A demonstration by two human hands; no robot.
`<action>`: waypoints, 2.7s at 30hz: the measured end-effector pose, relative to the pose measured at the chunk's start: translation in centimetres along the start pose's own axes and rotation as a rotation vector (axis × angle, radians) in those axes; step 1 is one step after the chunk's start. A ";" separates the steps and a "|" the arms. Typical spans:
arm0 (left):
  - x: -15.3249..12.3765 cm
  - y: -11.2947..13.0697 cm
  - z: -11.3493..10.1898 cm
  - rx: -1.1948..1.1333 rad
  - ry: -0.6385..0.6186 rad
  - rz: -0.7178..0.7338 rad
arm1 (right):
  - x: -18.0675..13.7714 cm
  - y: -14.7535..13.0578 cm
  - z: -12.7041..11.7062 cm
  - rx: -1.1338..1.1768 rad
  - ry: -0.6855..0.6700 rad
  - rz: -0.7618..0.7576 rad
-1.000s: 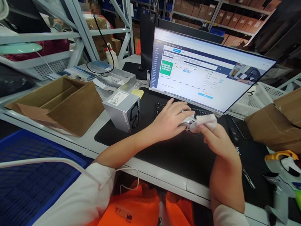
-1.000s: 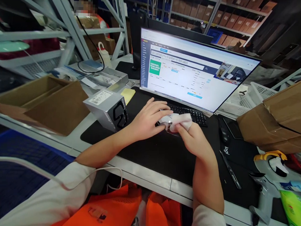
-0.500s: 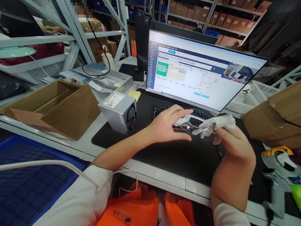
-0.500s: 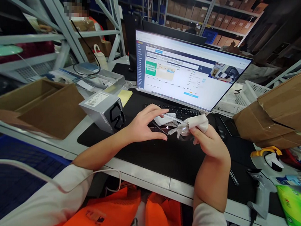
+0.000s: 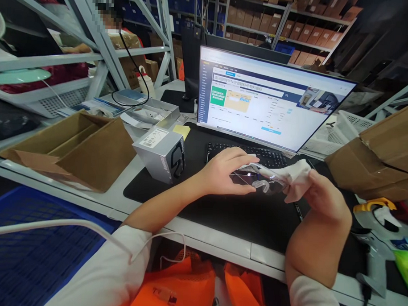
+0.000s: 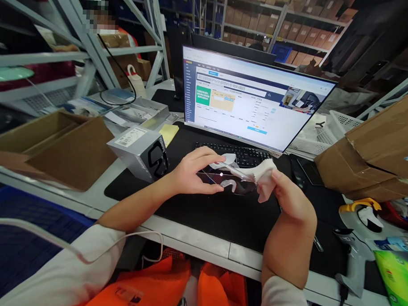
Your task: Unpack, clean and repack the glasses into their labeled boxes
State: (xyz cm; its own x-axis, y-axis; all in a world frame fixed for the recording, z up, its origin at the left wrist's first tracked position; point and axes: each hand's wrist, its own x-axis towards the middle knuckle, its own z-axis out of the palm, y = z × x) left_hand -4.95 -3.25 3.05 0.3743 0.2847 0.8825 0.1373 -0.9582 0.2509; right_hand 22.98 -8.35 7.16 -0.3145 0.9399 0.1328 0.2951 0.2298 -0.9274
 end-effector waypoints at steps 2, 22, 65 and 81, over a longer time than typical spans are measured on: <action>0.0 0.1 -0.1 0.004 -0.027 0.015 | 0.0 -0.3 0.0 -0.061 -0.021 -0.001; -0.3 0.7 2.3 0.195 0.033 0.134 | 1.1 -3.6 7.2 -0.359 0.194 -0.135; 1.9 -3.2 -2.1 -1.009 0.851 -0.926 | 5.1 4.8 -2.3 -0.740 0.206 0.362; -0.4 -3.0 1.9 -0.914 0.209 -0.932 | 3.8 0.3 4.3 -0.534 0.210 -0.217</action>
State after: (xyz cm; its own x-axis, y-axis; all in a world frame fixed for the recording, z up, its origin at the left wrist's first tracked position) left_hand -3.76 -0.42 1.18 0.3184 0.9122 0.2579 -0.4302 -0.1033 0.8968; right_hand 17.98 -5.84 5.85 -0.2497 0.8746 0.4157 0.6724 0.4655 -0.5755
